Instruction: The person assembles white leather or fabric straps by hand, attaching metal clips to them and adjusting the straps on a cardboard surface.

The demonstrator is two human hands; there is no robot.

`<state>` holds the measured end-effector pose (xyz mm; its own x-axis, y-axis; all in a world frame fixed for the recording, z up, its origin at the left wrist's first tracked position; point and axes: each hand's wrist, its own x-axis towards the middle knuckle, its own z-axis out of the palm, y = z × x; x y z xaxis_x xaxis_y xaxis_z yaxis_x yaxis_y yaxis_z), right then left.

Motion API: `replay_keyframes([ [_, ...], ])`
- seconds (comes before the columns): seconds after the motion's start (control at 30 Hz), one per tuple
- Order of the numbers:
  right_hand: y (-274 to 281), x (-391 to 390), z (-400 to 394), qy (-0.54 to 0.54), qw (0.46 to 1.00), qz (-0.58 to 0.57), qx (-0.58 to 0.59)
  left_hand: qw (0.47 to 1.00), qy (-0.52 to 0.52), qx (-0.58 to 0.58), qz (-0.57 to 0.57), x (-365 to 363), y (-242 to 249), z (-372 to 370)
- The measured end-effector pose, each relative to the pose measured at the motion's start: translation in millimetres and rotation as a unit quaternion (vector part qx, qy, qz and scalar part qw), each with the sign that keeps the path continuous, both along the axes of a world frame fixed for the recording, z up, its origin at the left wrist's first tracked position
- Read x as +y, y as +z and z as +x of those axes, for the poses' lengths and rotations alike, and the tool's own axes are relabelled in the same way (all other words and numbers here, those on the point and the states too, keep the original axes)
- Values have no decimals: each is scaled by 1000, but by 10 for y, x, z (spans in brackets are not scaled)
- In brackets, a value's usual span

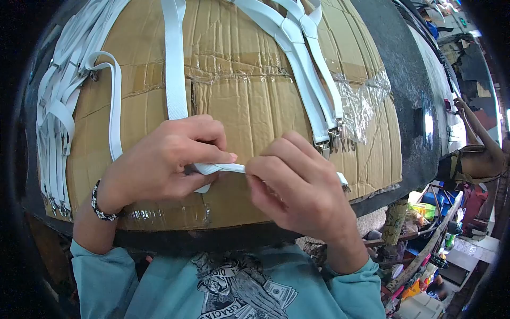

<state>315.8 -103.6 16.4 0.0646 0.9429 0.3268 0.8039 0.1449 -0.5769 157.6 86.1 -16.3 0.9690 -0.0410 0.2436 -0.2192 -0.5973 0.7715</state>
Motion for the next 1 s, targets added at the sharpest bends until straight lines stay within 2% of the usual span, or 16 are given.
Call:
replay_keyframes([
  [0.1, -34, 128, -130, 18, 999, 49, 5, 1000, -2, -7, -4, 15, -13, 7],
  [0.2, -77, 99, -64, 32, 999, 24, 19, 1000, 9, 11, -9, -5, 5, -5],
  [0.3, -88, -6, 46, 24, 999, 6, -26, 1000, -1, 2, 6, -2, 15, 1],
  [0.4, -46, 7, 45, 15, 1000, -10, 10, 1000, 1, -7, -2, -6, 4, -1],
  [0.53, -56, 125, -67, 22, 999, 30, 33, 1000, 2, 6, 3, 3, 18, 0],
  [0.7, -211, -24, 173, 11, 999, 2, -33, 1000, -3, 22, 8, 19, 49, -5],
  [0.73, -198, -79, 203, -1, 1000, -20, -19, 1000, -5, 15, 9, 22, 49, 5],
  [0.83, -85, -93, 171, -34, 998, 35, 41, 1000, 2, 19, -4, -18, 11, -9],
  [1.0, -102, -58, 52, -88, 985, 57, 134, 999, 18, 40, 7, -2, 46, -3],
])
